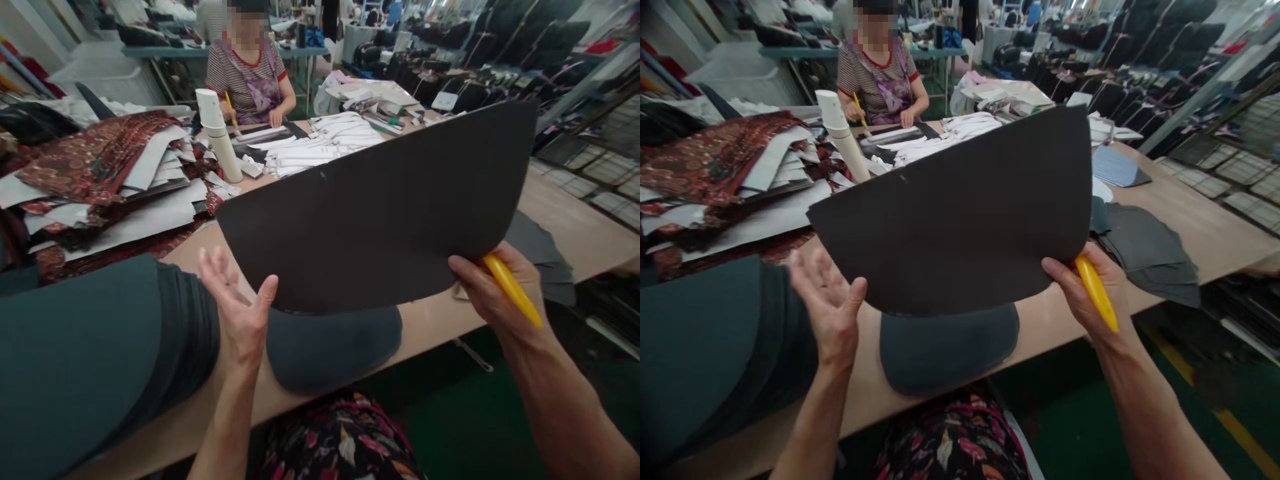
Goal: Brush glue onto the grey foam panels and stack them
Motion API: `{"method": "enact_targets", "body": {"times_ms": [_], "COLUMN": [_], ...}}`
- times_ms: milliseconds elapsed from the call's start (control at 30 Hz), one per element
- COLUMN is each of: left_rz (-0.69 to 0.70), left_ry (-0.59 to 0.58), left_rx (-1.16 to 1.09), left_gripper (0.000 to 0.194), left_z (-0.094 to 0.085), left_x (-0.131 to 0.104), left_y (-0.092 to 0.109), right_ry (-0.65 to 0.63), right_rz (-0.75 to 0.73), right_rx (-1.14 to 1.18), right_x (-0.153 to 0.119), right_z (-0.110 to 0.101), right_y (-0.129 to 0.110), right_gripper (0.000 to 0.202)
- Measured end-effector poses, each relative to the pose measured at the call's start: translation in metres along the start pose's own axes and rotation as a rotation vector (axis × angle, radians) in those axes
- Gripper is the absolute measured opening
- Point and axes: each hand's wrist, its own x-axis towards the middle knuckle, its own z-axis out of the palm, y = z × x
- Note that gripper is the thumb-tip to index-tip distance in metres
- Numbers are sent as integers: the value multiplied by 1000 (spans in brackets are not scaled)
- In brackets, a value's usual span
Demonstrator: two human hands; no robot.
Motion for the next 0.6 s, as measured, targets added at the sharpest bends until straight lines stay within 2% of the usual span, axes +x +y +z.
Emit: {"method": "enact_targets", "body": {"times_ms": [100, 167, 233, 333, 467, 600], "left_rz": [-408, -554, -549, -494, -623, -575], "left_ry": [-174, -266, -306, -307, -287, -277], "left_rx": [-272, -325, -270, -138, -38, 66], "left_gripper": [81, 84, 92, 99, 109, 104], "left_z": [-8, -15, -22, -32, -38, -40], "left_x": [-27, -39, -48, -58, -73, -86], "left_y": [-20, -28, -35, -48, -69, -84], "right_ry": [-35, -67, -83, -54, -139, -197], "right_rz": [194, 282, 305, 218, 164, 146], "right_rx": [151, 116, 23, -162, -429, -556], "right_x": [-15, -25, -35, -52, -75, -89], "right_z": [-10, -15, -19, -20, -16, -14], "right_y": [6, 17, 34, 61, 90, 110], "right_gripper": [38, 38, 39, 49, 65, 67]}}
